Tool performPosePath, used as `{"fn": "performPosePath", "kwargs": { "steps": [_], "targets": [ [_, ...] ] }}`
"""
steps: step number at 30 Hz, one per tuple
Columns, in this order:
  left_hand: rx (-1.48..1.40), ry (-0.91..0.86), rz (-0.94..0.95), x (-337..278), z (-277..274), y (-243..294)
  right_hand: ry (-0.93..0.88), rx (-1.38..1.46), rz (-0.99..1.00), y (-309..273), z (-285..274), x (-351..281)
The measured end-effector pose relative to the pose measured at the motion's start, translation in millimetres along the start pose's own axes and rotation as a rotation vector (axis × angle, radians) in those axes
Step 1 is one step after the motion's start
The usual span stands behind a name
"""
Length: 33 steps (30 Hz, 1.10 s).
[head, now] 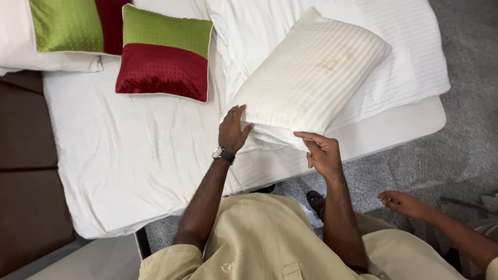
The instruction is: The person places a pillow on the bed, then inserts a pillow into a white pillowcase, smoothing it out. They then arrange decorative pillows on the bed and adjust the bedsheet.
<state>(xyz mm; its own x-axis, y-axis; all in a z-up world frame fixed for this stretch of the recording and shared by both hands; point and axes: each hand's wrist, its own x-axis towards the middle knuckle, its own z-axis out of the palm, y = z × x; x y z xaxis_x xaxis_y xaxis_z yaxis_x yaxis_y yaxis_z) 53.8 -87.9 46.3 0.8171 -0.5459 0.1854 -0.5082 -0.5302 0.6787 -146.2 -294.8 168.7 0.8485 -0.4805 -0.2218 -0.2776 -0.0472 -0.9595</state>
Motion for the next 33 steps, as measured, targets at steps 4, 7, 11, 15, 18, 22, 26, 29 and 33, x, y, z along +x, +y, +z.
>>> {"fn": "performPosePath", "kwargs": {
  "steps": [4,7,11,15,18,22,26,29,33],
  "targets": [
    [0.039,0.043,0.006,11.9,18.3,-35.5,0.025,0.025,-0.001,5.0,-3.0,0.5],
    [0.079,0.080,-0.027,22.5,12.0,-39.4,0.032,0.083,-0.018,8.4,-3.4,-2.8],
    [0.180,-0.036,-0.241,53.1,21.4,-69.2,0.079,0.108,-0.051,8.3,-4.4,-2.7],
    [0.176,-0.205,-0.467,63.2,27.8,-93.4,0.086,0.112,-0.040,15.7,-8.3,-1.1],
    [0.142,-0.290,-0.507,51.5,41.0,-116.0,0.103,0.149,-0.017,18.6,-9.8,-5.0],
    [-0.025,-0.245,-0.427,17.2,44.9,-119.9,0.188,0.138,-0.019,34.3,-18.8,-15.7],
    [-0.575,-0.142,-0.351,1.6,46.3,-107.2,0.338,0.133,-0.100,53.0,-35.0,-23.2],
    [-0.907,-0.175,-0.484,-6.3,30.9,-60.7,0.452,0.070,-0.105,66.3,-47.1,-40.4],
    [-1.300,-0.171,-0.457,-8.6,30.7,-23.4,0.502,-0.017,-0.167,99.8,-63.5,-64.0]
  ]
}}
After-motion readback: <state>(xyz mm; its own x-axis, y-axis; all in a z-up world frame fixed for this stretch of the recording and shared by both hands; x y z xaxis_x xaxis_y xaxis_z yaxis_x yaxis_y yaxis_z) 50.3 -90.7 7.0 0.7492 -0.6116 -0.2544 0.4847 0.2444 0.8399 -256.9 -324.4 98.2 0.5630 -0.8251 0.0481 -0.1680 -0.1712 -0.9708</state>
